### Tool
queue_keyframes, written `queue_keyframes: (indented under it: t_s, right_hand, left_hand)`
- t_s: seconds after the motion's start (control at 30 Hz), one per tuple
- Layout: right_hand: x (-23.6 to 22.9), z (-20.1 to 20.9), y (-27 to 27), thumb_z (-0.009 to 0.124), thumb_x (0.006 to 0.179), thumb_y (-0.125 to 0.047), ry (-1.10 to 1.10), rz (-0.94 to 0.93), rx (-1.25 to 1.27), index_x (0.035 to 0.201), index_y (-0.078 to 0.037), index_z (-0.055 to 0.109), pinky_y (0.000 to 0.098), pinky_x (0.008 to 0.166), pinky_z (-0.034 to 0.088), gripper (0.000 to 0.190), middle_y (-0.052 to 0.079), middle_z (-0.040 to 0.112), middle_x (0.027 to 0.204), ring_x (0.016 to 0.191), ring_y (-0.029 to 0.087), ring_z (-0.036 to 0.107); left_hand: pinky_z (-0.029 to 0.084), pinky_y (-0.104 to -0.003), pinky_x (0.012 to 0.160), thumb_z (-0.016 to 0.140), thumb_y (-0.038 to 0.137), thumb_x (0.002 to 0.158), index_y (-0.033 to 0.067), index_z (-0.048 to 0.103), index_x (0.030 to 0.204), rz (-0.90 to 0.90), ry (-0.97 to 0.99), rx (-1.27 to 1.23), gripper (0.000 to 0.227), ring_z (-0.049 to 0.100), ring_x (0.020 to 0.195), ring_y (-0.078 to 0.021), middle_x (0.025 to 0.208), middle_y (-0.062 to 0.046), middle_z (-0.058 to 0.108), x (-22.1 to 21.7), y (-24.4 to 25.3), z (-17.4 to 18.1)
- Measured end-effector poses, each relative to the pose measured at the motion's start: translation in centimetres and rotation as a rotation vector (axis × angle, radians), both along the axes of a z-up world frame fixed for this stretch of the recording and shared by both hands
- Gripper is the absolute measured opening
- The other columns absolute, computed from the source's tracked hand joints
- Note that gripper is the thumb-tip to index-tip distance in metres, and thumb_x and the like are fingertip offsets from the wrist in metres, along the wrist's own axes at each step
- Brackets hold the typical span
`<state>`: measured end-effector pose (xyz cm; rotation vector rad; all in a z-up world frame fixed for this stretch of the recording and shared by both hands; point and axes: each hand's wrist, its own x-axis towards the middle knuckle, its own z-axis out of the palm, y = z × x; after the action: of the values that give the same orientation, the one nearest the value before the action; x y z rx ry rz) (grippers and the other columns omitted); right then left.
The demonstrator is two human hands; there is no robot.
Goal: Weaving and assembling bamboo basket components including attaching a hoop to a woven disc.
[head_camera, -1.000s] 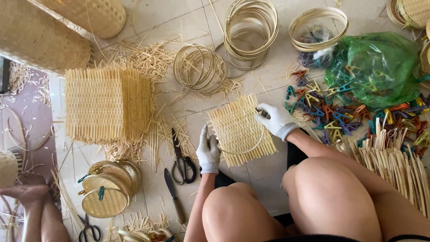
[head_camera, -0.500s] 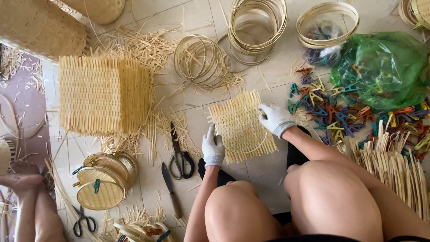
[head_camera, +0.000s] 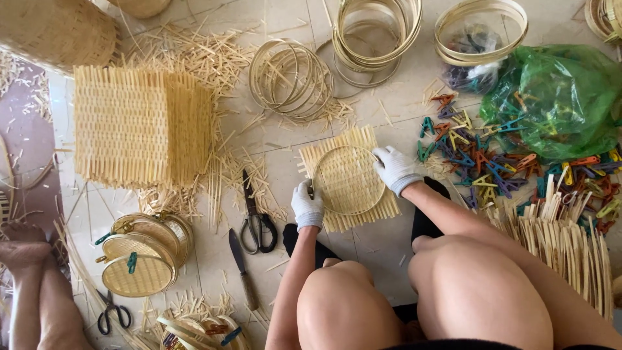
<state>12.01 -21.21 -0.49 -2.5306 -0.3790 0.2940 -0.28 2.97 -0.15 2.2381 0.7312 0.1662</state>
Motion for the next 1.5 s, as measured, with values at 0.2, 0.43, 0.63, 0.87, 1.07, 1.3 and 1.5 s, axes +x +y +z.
queue_keyframes:
  t_s: [0.2, 0.43, 0.63, 0.87, 1.07, 1.3, 1.5]
  right_hand:
    - [0.5, -1.2, -0.3, 0.069, 0.089, -0.021, -0.023, 0.032, 0.062, 0.119, -0.016, 0.07, 0.0474, 0.08, 0.055, 0.03, 0.016, 0.071, 0.105, 0.095, 0.039, 0.068]
    - [0.7, -0.2, -0.1, 0.074, 0.085, -0.024, 0.099, 0.01, 0.029, 0.118, -0.018, 0.071, 0.0465, 0.083, 0.054, 0.033, 0.015, 0.073, 0.104, 0.096, 0.037, 0.07]
    - [0.9, -0.1, -0.7, 0.077, 0.086, -0.027, 0.106, 0.007, 0.019, 0.123, -0.021, 0.073, 0.0471, 0.078, 0.055, 0.038, 0.015, 0.074, 0.104, 0.092, 0.036, 0.07]
    - [1.0, -5.7, -1.2, 0.077, 0.082, -0.014, 0.3, -0.07, 0.321, 0.115, -0.012, 0.075, 0.0365, 0.08, 0.057, 0.033, 0.012, 0.078, 0.102, 0.09, 0.026, 0.075]
    - [-0.1, -9.5, -2.9, 0.079, 0.081, -0.003, 0.429, -0.149, 0.53, 0.114, -0.005, 0.075, 0.0312, 0.083, 0.058, 0.034, 0.009, 0.079, 0.101, 0.09, 0.017, 0.074]
    - [-2.6, -5.2, -3.3, 0.078, 0.082, -0.001, 0.57, -0.23, 0.441, 0.112, -0.005, 0.072, 0.0337, 0.076, 0.057, 0.031, 0.008, 0.077, 0.093, 0.084, 0.016, 0.072]
    - [-2.2, -5.2, -3.5, 0.079, 0.078, 0.0, 0.584, -0.197, 0.472, 0.107, -0.005, 0.072, 0.0306, 0.075, 0.058, 0.03, 0.008, 0.078, 0.093, 0.083, 0.014, 0.072]
  left_hand:
    - [0.057, -0.036, 0.083, 0.08, 0.012, 0.079, 0.0055, 0.074, 0.116, 0.005, 0.076, -0.04, 0.037, 0.073, 0.086, -0.0265, 0.096, -0.015, 0.076, 0.3, 0.8, 0.4]
    - [0.058, -0.032, 0.084, 0.078, 0.009, 0.08, 0.0065, 0.075, 0.12, 0.086, 0.153, -0.228, 0.04, 0.076, 0.088, -0.0184, 0.1, -0.013, 0.079, 0.3, 1.2, 1.3]
    - [0.061, -0.033, 0.079, 0.077, 0.011, 0.079, 0.0099, 0.073, 0.126, 0.136, 0.189, -0.336, 0.047, 0.077, 0.083, -0.0197, 0.097, -0.013, 0.08, 0.5, 0.9, 2.5]
    - [0.06, -0.03, 0.08, 0.08, 0.005, 0.079, 0.0117, 0.07, 0.132, 0.076, 0.151, -0.391, 0.055, 0.075, 0.09, -0.0134, 0.106, -0.012, 0.079, 0.6, 2.8, -3.1]
    - [0.058, -0.034, 0.068, 0.079, 0.002, 0.08, 0.0051, 0.07, 0.133, 0.121, 0.162, -0.727, 0.053, 0.068, 0.077, -0.0169, 0.104, -0.012, 0.077, -0.4, 3.1, -2.5]
    - [0.057, -0.026, 0.083, 0.073, -0.006, 0.081, 0.0061, 0.067, 0.135, 0.162, 0.099, -0.959, 0.056, 0.07, 0.09, -0.0109, 0.108, -0.004, 0.077, -3.5, 1.9, -2.3]
    - [0.057, -0.027, 0.082, 0.074, -0.006, 0.082, 0.0051, 0.069, 0.135, 0.186, 0.152, -0.849, 0.054, 0.068, 0.087, -0.0134, 0.105, -0.01, 0.077, -3.6, 1.7, -2.5]
